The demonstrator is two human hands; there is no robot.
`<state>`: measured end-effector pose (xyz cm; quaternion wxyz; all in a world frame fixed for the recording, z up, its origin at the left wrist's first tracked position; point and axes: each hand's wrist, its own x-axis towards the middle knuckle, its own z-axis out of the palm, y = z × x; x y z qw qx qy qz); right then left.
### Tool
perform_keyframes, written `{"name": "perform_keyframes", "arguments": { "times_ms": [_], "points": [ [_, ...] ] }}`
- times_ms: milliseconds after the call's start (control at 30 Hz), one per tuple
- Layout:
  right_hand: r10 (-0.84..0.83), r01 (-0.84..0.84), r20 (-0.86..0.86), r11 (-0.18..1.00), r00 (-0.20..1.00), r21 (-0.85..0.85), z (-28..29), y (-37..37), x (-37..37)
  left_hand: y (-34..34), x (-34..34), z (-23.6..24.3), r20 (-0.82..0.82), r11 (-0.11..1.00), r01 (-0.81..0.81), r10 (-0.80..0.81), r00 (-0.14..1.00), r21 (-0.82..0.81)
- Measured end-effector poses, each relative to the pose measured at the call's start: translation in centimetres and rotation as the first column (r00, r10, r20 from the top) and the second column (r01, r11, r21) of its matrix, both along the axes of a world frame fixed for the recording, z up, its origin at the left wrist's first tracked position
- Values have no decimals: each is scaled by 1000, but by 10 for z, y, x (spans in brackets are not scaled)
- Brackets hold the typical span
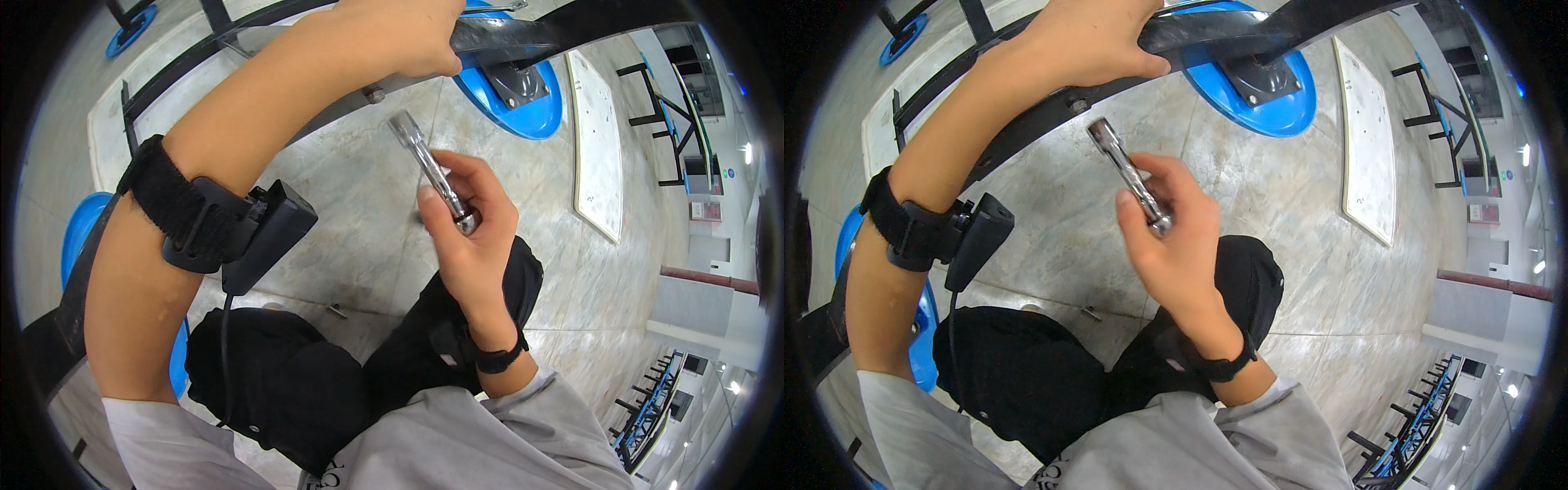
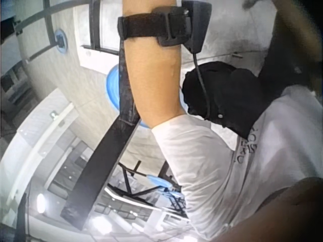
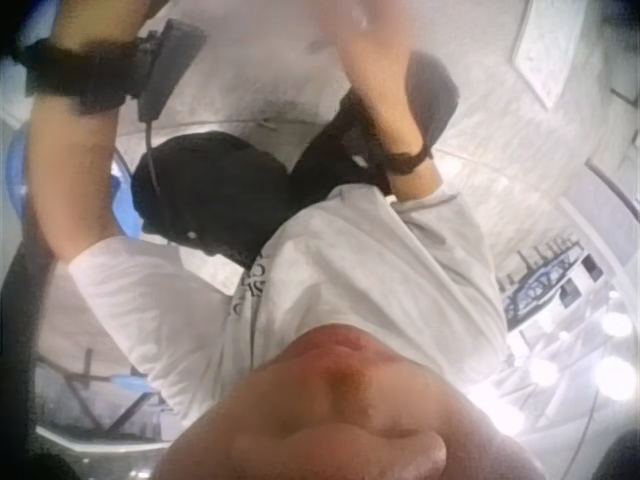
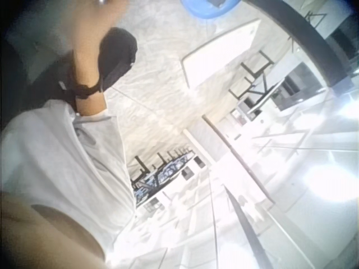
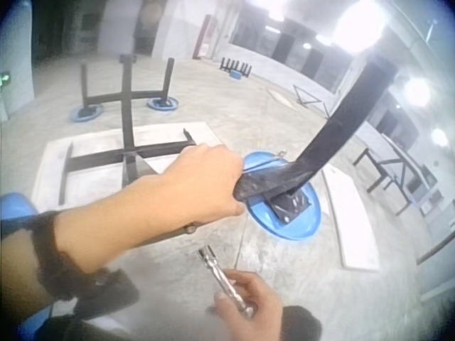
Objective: The person uses a socket wrench to tighten bolts on a metal table frame and later uses a screwdriver to adjust another part of the frame.
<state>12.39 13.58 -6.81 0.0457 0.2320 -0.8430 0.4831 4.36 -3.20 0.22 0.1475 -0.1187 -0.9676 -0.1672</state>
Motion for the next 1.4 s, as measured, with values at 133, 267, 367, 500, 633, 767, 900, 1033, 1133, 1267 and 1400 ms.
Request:
{"name": "perform_keyframes", "arguments": {
  "times_ms": [133,267,367,500,633,767,900,1033,1133,1267,1400],
  "points": [
    [133,-9,652,982,747,-189,-25,8,-2,1,-4,4,-56,999,-6,8,998,39],
    [74,-309,520,871,851,382,-143,4,24,0,-15,-20,-146,995,-52,39,988,-84],
    [26,-353,499,739,866,574,-262,28,53,15,-15,-23,-84,998,-62,60,995,-31],
    [-20,-300,457,728,889,617,-294,28,66,15,-6,-18,32,997,-73,74,997,-23],
    [-103,-308,512,693,853,652,-270,21,60,12,-3,-12,33,997,-81,81,996,-9],
    [-191,192,-19,978,981,86,-184,-2,-6,11,-10,-17,-42,995,-93,94,995,29],
    [-192,177,0,902,981,-394,-29,-5,-61,7,-9,-16,-180,991,-128,131,975,27],
    [121,8,212,852,970,-523,65,-4,-94,11,-12,-12,-324,997,-23,46,945,75],
    [132,-62,77,809,988,-584,74,-6,-101,21,1,-8,-380,987,153,-121,917,54],
    [164,-110,47,821,985,-561,79,28,-93,8,29,7,-193,983,153,-130,973,106],
    [289,-293,127,956,949,19,65,46,-80,-25,64,-4,108,999,-50,49,993,9]
  ]
}}
